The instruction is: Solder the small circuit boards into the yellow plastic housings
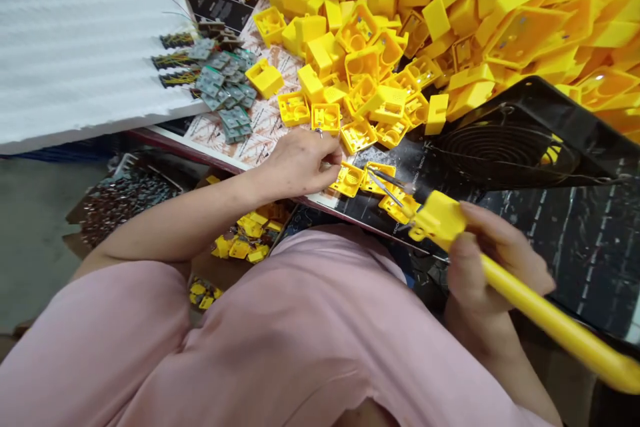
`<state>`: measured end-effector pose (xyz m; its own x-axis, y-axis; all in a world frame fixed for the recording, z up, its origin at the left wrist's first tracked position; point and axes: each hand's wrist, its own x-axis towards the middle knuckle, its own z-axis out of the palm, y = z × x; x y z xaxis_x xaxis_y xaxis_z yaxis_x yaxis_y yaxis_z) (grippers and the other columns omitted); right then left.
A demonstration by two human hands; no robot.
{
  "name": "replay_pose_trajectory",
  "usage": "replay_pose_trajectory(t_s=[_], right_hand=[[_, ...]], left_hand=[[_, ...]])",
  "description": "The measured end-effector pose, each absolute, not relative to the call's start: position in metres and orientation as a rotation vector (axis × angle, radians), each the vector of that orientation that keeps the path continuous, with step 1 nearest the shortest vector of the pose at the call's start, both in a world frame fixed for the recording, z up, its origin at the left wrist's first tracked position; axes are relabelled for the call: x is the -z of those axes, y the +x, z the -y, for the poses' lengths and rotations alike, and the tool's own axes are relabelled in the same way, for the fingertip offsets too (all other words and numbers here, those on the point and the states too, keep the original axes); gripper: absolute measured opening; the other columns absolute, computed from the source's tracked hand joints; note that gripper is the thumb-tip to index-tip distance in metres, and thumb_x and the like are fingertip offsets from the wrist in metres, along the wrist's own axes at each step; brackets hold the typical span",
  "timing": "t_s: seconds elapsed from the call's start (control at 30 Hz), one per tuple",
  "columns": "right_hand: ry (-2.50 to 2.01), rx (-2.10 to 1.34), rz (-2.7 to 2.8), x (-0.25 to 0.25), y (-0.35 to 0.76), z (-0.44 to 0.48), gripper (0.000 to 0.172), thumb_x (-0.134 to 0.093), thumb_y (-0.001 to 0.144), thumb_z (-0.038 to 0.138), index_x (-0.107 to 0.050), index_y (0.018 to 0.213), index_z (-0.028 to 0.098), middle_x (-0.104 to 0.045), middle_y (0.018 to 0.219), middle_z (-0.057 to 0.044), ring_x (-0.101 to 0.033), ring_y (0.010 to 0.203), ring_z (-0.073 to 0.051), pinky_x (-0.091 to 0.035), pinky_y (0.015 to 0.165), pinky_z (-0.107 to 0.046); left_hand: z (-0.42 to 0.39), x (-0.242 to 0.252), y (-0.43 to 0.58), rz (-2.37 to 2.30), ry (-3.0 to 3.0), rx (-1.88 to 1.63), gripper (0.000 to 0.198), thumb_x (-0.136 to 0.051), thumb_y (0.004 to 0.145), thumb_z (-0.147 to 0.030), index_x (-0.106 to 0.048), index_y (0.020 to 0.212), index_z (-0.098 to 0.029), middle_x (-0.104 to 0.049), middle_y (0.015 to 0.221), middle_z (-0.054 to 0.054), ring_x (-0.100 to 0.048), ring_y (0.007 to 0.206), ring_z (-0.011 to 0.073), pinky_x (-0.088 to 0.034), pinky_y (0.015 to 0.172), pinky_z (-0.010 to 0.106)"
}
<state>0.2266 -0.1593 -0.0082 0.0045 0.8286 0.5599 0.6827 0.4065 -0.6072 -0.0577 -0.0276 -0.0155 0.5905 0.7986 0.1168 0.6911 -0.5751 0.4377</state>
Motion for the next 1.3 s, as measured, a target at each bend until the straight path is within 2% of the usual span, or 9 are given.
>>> replay_pose_trajectory(t_s=[0.1,0.27,0.37,0.5,0.7,0.97,1.13,1.3], right_hand=[[-1.171,-0.173,1.783,0.009,0.211,0.153,0.055,-0.083,0.080,0.019,-0.069,0.132,0.032,-0.081,0.091,-0.003,-0.073,0.059,-0.022,-0.058,0.048,-0.031],[-1.139,-0.204,1.855,0.006,0.203,0.151,0.032,-0.086,0.080,0.017,-0.068,0.104,0.030,-0.076,0.077,0.002,-0.073,0.060,-0.020,-0.057,0.046,-0.027],[-1.127,-0.161,1.902,0.005,0.201,0.146,0.030,-0.087,0.079,0.015,-0.065,0.094,0.028,-0.076,0.077,0.002,-0.074,0.061,-0.017,-0.055,0.045,-0.023],[-1.019,-0.084,2.024,-0.002,0.201,0.137,0.033,-0.088,0.078,0.014,-0.062,0.094,0.026,-0.075,0.073,0.003,-0.072,0.057,-0.015,-0.056,0.047,-0.021],[-1.022,-0.133,2.153,-0.014,0.205,0.135,0.027,-0.084,0.083,0.015,-0.063,0.095,0.026,-0.076,0.076,0.001,-0.073,0.060,-0.016,-0.056,0.047,-0.023],[-0.999,-0.129,2.182,-0.017,0.205,0.128,0.020,-0.082,0.087,0.022,-0.063,0.090,0.028,-0.074,0.070,0.002,-0.070,0.053,-0.016,-0.049,0.039,-0.024],[-1.072,-0.198,2.033,-0.015,0.215,0.136,0.021,-0.080,0.087,0.018,-0.065,0.097,0.029,-0.075,0.080,0.002,-0.073,0.064,-0.016,-0.059,0.052,-0.026],[-1.124,-0.177,1.948,-0.008,0.220,0.141,0.023,-0.081,0.085,0.016,-0.068,0.097,0.030,-0.073,0.079,0.004,-0.070,0.063,-0.015,-0.058,0.053,-0.027]], left_hand=[[0.026,0.013,-0.056,-1.232,2.495,-0.332,0.023,-0.056,0.083,-0.030,-0.076,0.086,-0.018,-0.072,0.071,0.004,-0.069,0.073,0.0218,-0.040,0.069,0.032],[0.026,0.011,-0.056,-1.235,2.489,-0.297,0.026,-0.054,0.083,-0.030,-0.077,0.087,-0.018,-0.074,0.075,0.005,-0.068,0.073,0.0205,-0.042,0.070,0.032],[0.027,0.011,-0.056,-1.250,2.490,-0.306,0.025,-0.055,0.081,-0.029,-0.077,0.086,-0.019,-0.074,0.075,0.004,-0.068,0.074,0.0196,-0.043,0.072,0.031],[0.026,0.010,-0.054,-1.267,2.461,-0.281,0.024,-0.056,0.079,-0.029,-0.078,0.084,-0.019,-0.074,0.075,0.004,-0.068,0.075,0.0210,-0.043,0.071,0.032],[0.024,0.007,-0.053,-1.260,2.456,-0.256,0.027,-0.054,0.080,-0.031,-0.078,0.085,-0.018,-0.073,0.074,0.006,-0.069,0.077,0.0241,-0.045,0.074,0.035],[0.024,0.008,-0.052,-1.265,2.446,-0.266,0.022,-0.057,0.078,-0.029,-0.075,0.082,-0.019,-0.070,0.070,0.003,-0.067,0.074,0.0205,-0.045,0.073,0.032],[0.023,0.009,-0.052,-1.265,2.442,-0.247,0.021,-0.056,0.078,-0.029,-0.074,0.080,-0.019,-0.069,0.071,0.003,-0.065,0.073,0.0207,-0.044,0.073,0.033],[0.024,0.008,-0.051,-1.279,2.448,-0.229,0.021,-0.056,0.078,-0.029,-0.074,0.082,-0.019,-0.069,0.071,0.004,-0.066,0.074,0.0215,-0.044,0.072,0.033]])
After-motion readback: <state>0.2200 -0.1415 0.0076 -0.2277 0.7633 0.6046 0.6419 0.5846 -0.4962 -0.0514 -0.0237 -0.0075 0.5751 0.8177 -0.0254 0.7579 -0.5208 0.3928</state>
